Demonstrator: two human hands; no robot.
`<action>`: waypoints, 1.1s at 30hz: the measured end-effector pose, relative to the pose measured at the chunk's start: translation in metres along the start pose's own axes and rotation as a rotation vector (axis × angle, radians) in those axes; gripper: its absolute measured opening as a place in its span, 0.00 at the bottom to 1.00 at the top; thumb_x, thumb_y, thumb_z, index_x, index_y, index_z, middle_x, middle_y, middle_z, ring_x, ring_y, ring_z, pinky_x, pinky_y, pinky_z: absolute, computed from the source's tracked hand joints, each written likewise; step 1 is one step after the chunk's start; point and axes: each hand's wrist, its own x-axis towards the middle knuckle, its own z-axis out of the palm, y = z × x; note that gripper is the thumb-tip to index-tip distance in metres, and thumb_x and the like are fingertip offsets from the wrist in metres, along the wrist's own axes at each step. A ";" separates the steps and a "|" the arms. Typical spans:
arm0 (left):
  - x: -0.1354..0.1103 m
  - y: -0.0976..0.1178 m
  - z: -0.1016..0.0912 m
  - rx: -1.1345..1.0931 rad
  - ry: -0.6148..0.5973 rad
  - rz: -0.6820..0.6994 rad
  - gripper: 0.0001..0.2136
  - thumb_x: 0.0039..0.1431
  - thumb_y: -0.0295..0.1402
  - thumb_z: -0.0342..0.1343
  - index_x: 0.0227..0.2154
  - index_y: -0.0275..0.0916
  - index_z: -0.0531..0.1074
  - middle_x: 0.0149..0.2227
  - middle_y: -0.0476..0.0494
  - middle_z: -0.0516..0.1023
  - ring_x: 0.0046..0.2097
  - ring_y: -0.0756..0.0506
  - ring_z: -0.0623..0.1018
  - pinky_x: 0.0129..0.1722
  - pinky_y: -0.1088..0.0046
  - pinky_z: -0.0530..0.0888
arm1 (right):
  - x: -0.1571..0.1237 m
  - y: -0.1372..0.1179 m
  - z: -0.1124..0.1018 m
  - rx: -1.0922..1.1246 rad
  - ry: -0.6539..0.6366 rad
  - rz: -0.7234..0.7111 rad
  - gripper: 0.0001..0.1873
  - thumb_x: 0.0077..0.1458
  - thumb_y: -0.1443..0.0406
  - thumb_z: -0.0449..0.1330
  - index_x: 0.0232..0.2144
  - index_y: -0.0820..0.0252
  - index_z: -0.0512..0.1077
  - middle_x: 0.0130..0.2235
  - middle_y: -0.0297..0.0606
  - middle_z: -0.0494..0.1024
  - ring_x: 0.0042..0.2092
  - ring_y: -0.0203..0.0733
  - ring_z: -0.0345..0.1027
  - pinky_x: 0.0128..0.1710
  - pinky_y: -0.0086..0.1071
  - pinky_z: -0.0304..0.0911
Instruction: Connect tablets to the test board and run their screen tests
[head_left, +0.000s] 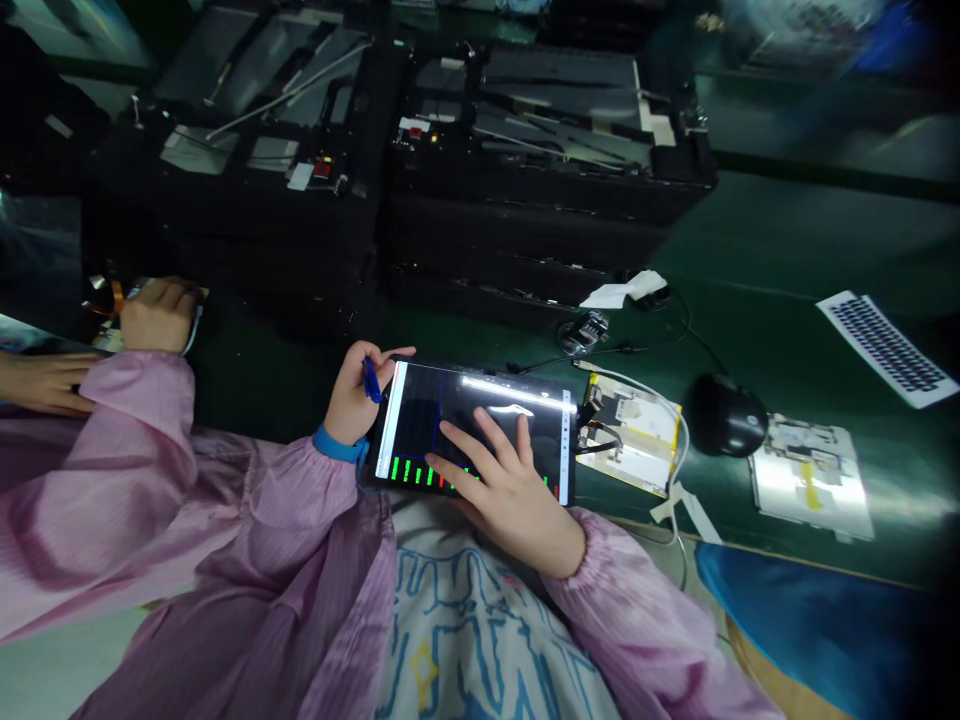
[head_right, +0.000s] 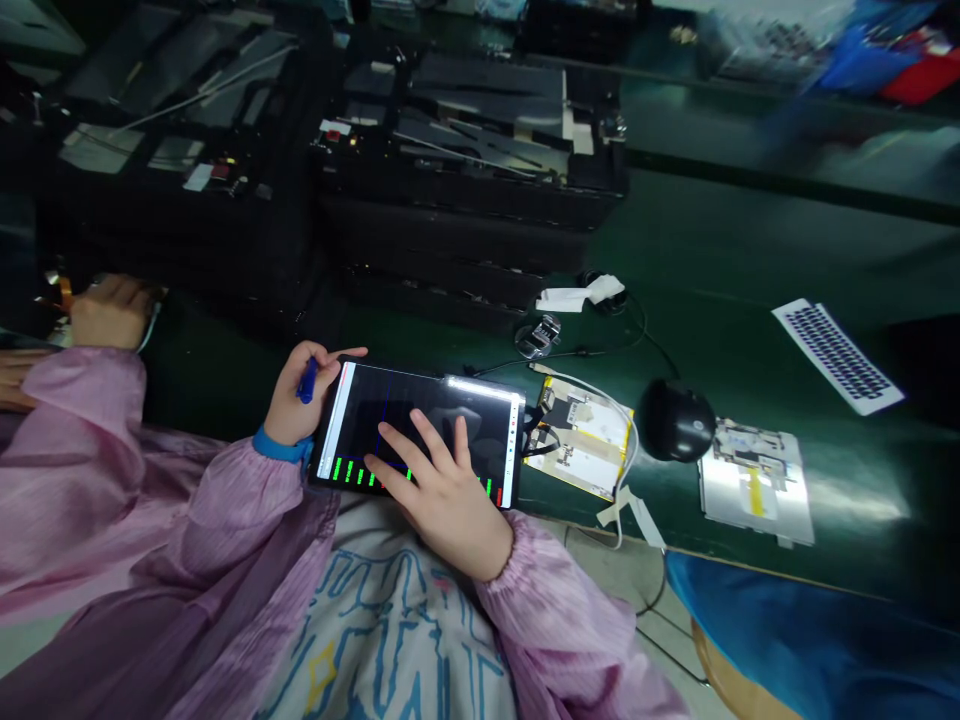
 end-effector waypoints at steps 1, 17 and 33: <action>0.000 0.000 0.000 -0.010 0.001 -0.012 0.12 0.59 0.37 0.57 0.30 0.42 0.58 0.42 0.40 0.81 0.47 0.40 0.79 0.46 0.60 0.72 | 0.000 0.000 0.000 0.006 -0.004 0.003 0.25 0.58 0.64 0.59 0.58 0.49 0.64 0.64 0.40 0.61 0.68 0.61 0.41 0.61 0.71 0.37; 0.000 -0.017 -0.010 -0.111 0.091 -0.009 0.12 0.54 0.35 0.59 0.30 0.43 0.58 0.30 0.50 0.77 0.34 0.44 0.78 0.35 0.67 0.74 | 0.136 0.044 -0.021 0.042 -0.091 0.150 0.15 0.63 0.64 0.50 0.43 0.61 0.76 0.45 0.44 0.74 0.51 0.54 0.61 0.60 0.58 0.48; 0.000 -0.011 -0.013 -0.039 0.071 -0.037 0.14 0.55 0.36 0.61 0.28 0.42 0.58 0.27 0.52 0.72 0.28 0.48 0.72 0.29 0.71 0.66 | 0.146 0.050 -0.024 0.233 -0.102 0.098 0.12 0.61 0.67 0.54 0.46 0.57 0.74 0.45 0.41 0.75 0.46 0.47 0.63 0.46 0.39 0.56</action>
